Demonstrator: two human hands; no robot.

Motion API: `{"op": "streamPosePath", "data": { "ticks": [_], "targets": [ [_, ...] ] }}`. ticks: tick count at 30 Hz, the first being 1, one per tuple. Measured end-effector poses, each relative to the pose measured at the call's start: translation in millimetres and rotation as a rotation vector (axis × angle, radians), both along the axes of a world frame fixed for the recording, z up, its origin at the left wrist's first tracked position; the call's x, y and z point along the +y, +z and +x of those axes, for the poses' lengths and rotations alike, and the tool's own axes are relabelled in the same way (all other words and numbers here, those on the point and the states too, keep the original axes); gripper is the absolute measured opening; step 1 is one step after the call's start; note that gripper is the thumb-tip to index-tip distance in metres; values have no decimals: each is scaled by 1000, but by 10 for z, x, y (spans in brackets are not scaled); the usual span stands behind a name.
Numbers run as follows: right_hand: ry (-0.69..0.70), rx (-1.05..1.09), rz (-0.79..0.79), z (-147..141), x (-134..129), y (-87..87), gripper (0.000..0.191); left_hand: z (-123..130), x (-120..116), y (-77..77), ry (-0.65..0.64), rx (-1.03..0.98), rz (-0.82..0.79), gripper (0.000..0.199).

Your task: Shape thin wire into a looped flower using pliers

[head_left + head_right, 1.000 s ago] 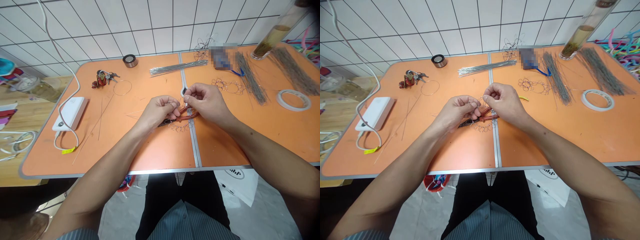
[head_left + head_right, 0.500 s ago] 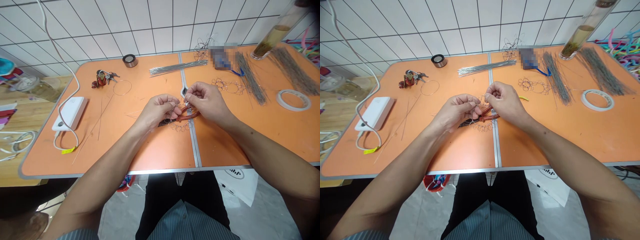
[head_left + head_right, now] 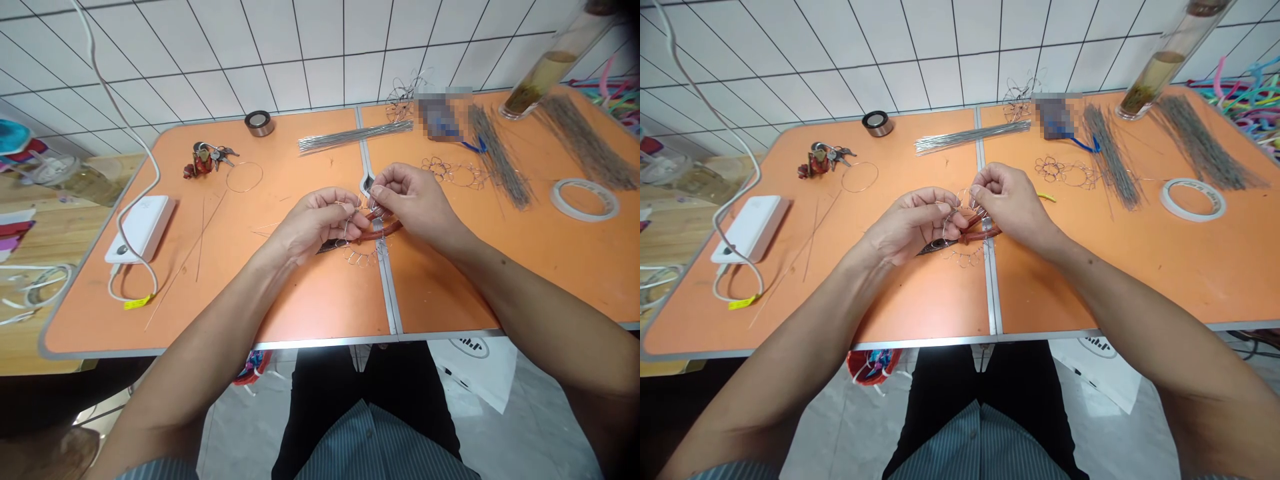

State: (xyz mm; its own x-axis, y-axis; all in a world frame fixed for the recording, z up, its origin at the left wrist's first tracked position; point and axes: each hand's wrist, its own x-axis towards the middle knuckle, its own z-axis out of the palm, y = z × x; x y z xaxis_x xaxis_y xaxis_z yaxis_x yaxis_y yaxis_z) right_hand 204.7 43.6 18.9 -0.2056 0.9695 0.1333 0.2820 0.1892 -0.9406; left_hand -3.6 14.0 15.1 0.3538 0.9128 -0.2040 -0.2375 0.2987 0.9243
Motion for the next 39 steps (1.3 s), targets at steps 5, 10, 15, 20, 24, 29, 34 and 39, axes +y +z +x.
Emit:
{"op": "streamPosePath", "data": {
  "ticks": [5,10,15,20,24,29,34,39],
  "targets": [
    [45,70,-4,3,-4,-20,21,-10,27,-30,-5,-34,-41,10],
    [60,169,-83,26,14,-35,39,-19,73,-58,110,-126,-81,14],
    [120,209,-252,22,-5,-36,48,-15,90,-37,184,-238,-126,12],
    [112,220,-241,9,-27,-27,46,-18,89,-58,173,-182,-94,12],
    [83,191,-173,10,-18,-38,44,-25,105,-103,194,-95,-70,14],
    [51,164,-132,-9,-16,-68,49,-23,125,-132,225,10,-56,15],
    [54,125,-130,-31,-52,-58,45,-16,109,-97,253,104,118,12],
    [53,100,-102,-37,-66,-73,38,-15,119,-96,255,96,193,9]
  ]
}}
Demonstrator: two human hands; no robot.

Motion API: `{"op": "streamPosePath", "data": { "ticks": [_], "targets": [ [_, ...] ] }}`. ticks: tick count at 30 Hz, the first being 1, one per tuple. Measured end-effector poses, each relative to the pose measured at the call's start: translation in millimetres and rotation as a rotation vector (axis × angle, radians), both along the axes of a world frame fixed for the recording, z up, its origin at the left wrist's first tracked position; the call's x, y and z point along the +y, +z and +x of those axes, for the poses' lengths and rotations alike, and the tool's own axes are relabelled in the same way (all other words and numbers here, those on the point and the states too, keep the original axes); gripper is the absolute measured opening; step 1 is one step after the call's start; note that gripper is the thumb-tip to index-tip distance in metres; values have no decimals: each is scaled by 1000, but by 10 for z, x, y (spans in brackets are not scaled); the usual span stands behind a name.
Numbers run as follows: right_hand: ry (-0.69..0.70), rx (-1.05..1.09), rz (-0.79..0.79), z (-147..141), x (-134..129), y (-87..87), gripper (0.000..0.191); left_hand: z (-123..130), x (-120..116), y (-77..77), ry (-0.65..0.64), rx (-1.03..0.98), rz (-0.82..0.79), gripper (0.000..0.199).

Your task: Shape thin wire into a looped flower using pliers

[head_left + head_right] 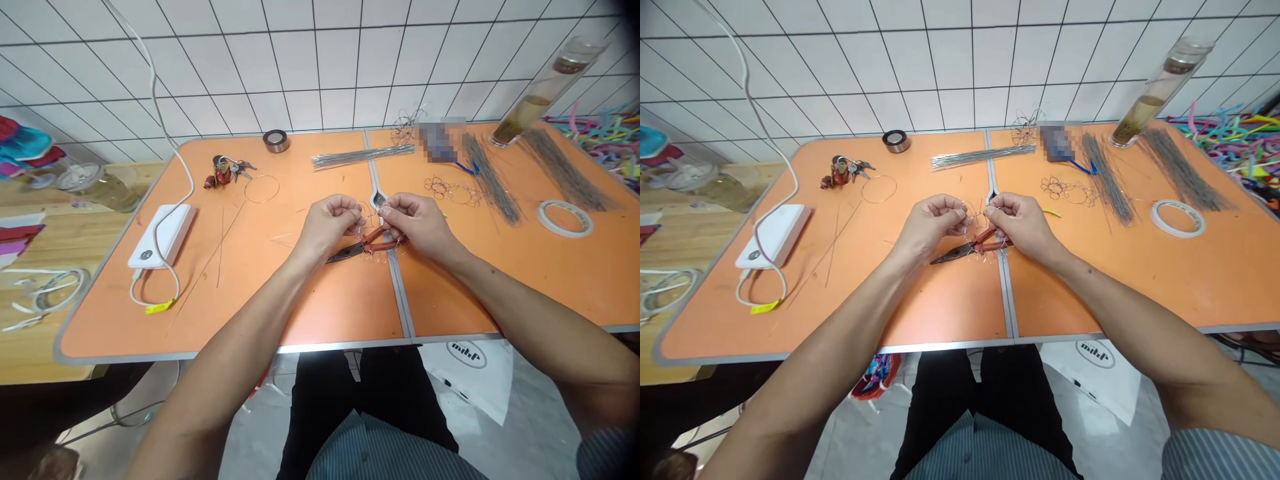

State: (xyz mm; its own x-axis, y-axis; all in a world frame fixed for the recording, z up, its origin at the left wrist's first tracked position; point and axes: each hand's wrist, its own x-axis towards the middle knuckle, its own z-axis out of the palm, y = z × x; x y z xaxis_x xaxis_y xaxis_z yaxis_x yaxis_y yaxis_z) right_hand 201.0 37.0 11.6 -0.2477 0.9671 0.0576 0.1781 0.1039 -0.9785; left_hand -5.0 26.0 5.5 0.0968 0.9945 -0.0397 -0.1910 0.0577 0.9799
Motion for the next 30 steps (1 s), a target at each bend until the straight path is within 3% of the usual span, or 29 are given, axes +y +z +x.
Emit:
{"op": "streamPosePath", "data": {
  "ticks": [6,22,30],
  "targets": [
    [-19,-2,9,-4,7,-71,30,-10,0,-30,-12,-22,-42,25],
    [-61,-28,111,-81,-32,-27,12,50,-66,-7,57,-3,-174,12],
    [-96,-58,152,10,67,0,15,9,-111,-27,-10,3,-104,26]
  ]
}}
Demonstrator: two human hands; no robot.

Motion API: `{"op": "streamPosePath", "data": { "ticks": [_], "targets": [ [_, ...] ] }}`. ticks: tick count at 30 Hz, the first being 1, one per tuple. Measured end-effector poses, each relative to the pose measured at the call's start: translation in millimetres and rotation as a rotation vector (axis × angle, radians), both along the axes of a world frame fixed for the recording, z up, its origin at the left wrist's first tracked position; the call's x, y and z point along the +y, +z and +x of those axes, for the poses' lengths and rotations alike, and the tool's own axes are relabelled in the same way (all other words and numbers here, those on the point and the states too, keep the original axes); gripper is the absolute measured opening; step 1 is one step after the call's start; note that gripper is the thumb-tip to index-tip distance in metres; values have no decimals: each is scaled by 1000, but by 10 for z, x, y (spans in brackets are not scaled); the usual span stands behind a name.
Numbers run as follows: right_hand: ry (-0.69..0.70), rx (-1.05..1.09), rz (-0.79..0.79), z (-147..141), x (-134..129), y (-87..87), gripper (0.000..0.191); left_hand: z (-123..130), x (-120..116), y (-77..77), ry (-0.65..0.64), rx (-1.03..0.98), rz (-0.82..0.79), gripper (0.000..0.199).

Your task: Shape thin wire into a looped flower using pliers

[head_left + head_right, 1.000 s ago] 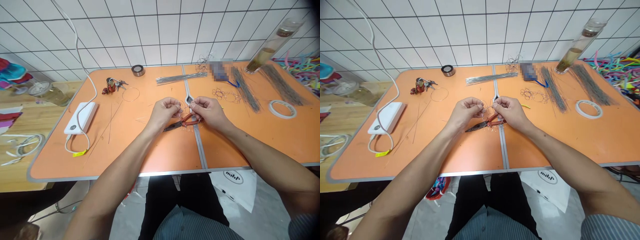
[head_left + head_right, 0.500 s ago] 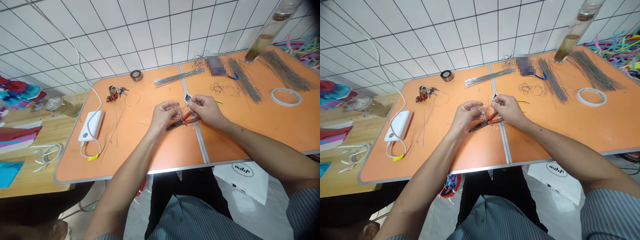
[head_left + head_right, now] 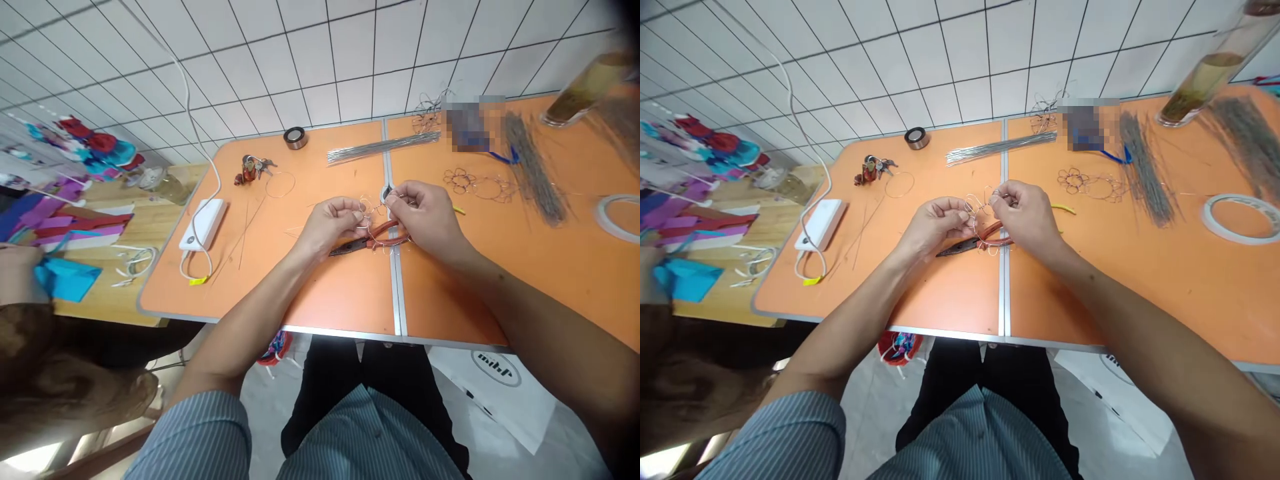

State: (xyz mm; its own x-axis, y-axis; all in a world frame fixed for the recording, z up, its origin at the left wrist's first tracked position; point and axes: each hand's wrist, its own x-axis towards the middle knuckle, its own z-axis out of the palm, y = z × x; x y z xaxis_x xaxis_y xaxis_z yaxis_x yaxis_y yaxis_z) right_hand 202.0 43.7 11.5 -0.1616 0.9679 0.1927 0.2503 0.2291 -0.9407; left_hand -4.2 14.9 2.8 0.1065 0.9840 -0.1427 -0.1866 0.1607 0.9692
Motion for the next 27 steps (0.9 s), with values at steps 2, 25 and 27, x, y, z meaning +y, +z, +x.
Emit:
{"op": "streamPosePath", "data": {
  "ticks": [2,25,27],
  "targets": [
    [-3,20,15,14,13,11,15,-6,-14,-10,-28,26,12,30],
    [22,99,107,62,56,90,28,8,4,-45,-128,-88,-68,27],
    [-22,159,128,92,65,105,41,6,21,-37,-66,-143,-85,23]
  ]
}}
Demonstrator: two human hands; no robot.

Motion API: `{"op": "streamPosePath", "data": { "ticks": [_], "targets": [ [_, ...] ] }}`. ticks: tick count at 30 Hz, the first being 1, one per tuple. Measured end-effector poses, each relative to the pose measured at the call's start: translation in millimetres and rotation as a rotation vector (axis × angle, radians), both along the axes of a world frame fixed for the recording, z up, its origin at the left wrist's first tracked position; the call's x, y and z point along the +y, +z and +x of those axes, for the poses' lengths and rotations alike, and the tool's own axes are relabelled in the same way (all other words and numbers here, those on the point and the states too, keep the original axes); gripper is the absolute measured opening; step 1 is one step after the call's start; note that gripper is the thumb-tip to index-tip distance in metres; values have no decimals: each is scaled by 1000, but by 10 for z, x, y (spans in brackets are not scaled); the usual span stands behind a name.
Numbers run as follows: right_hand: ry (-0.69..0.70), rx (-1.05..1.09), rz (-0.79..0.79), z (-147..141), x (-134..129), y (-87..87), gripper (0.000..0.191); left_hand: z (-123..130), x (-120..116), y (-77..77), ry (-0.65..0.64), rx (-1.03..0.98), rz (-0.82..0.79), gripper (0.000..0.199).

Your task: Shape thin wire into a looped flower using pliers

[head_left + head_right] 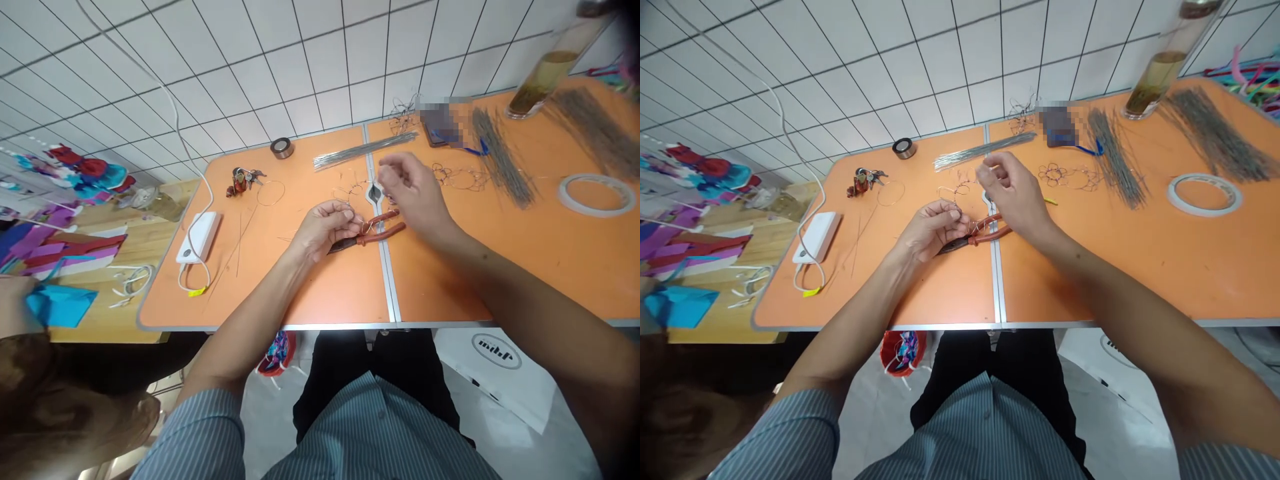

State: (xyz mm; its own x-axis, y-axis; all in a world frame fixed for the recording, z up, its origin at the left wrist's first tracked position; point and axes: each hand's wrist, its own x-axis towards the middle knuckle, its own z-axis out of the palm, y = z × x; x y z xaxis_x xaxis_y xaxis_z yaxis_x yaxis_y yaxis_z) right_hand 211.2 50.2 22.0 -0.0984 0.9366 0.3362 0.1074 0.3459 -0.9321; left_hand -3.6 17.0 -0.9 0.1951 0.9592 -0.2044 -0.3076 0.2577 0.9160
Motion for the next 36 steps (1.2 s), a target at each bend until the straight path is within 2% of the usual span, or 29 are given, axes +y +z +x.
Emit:
{"op": "streamPosePath", "data": {
  "ticks": [4,9,13,17,23,27,31,36],
  "targets": [
    [-36,80,-34,-7,-29,13,56,-7,38,43,150,-139,-43,17],
    [112,80,-159,-171,-158,-40,50,26,42,75,242,-242,-47,15],
    [170,100,-262,-236,-187,-119,38,76,12,51,221,-282,-44,14],
    [124,124,-267,-197,-126,-170,30,94,-9,44,189,-235,-24,20],
    [143,72,-264,-163,-126,-107,40,90,-18,75,164,-149,48,25],
    [132,87,-302,-167,-154,-108,49,95,-26,70,175,-161,62,24],
    [105,123,-303,-161,-147,-143,46,86,-30,46,171,-147,61,22],
    [101,130,-310,-143,-131,-136,43,62,-27,25,146,1,68,21]
  ]
}}
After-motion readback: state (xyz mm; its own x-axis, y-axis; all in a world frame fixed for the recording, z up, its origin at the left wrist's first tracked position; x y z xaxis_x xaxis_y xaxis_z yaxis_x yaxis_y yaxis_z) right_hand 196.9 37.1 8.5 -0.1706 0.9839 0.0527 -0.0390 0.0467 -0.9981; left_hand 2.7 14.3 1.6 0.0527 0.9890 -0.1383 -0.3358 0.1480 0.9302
